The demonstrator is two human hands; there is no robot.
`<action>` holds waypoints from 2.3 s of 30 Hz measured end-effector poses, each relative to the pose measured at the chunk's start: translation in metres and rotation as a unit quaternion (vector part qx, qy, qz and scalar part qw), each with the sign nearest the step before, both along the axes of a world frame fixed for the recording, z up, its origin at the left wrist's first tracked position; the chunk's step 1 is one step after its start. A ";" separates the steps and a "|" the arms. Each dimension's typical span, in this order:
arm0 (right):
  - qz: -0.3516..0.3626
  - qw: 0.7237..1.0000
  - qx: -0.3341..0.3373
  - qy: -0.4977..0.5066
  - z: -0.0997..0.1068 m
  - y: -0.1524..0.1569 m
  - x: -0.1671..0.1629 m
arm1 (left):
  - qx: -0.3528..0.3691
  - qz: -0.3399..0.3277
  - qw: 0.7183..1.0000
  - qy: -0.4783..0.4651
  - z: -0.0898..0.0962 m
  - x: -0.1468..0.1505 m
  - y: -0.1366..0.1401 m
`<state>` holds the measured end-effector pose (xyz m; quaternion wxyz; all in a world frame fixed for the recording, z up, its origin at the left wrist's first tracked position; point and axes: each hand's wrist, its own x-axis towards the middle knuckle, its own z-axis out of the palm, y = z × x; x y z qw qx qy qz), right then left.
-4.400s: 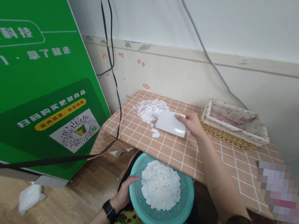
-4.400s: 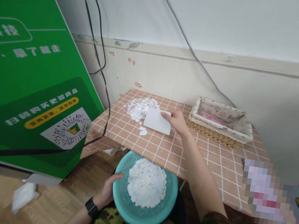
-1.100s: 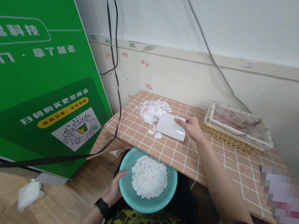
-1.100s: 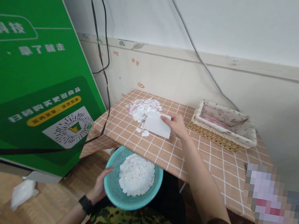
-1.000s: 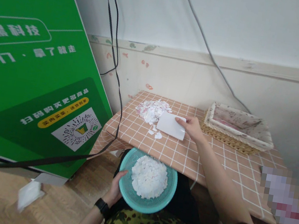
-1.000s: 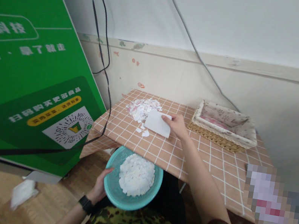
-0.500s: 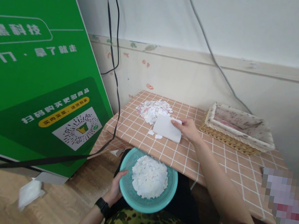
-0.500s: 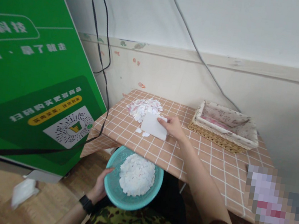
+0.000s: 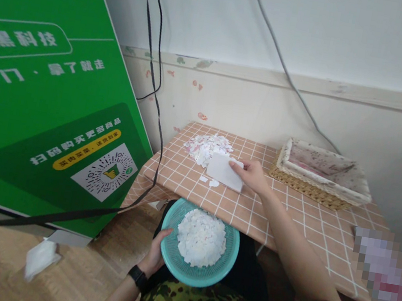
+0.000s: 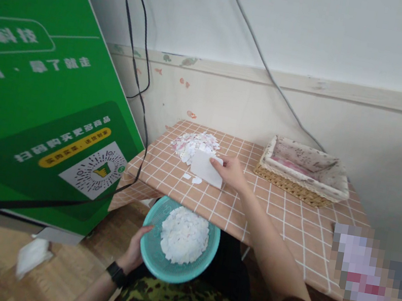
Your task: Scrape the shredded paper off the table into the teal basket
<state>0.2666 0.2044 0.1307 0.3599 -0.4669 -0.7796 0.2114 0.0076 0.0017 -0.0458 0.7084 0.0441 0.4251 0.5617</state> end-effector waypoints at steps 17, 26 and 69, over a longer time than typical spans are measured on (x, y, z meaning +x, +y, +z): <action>-0.064 0.994 0.064 -0.062 0.015 0.003 0.018 | 0.011 -0.017 1.000 0.017 0.003 -0.001 0.000; -0.066 0.995 0.058 -0.044 0.003 0.000 0.001 | 0.013 -0.007 1.000 0.012 0.002 0.001 0.000; -0.148 0.974 0.149 -0.089 -0.033 -0.076 -0.002 | 0.030 -0.035 0.999 0.001 0.003 0.005 -0.005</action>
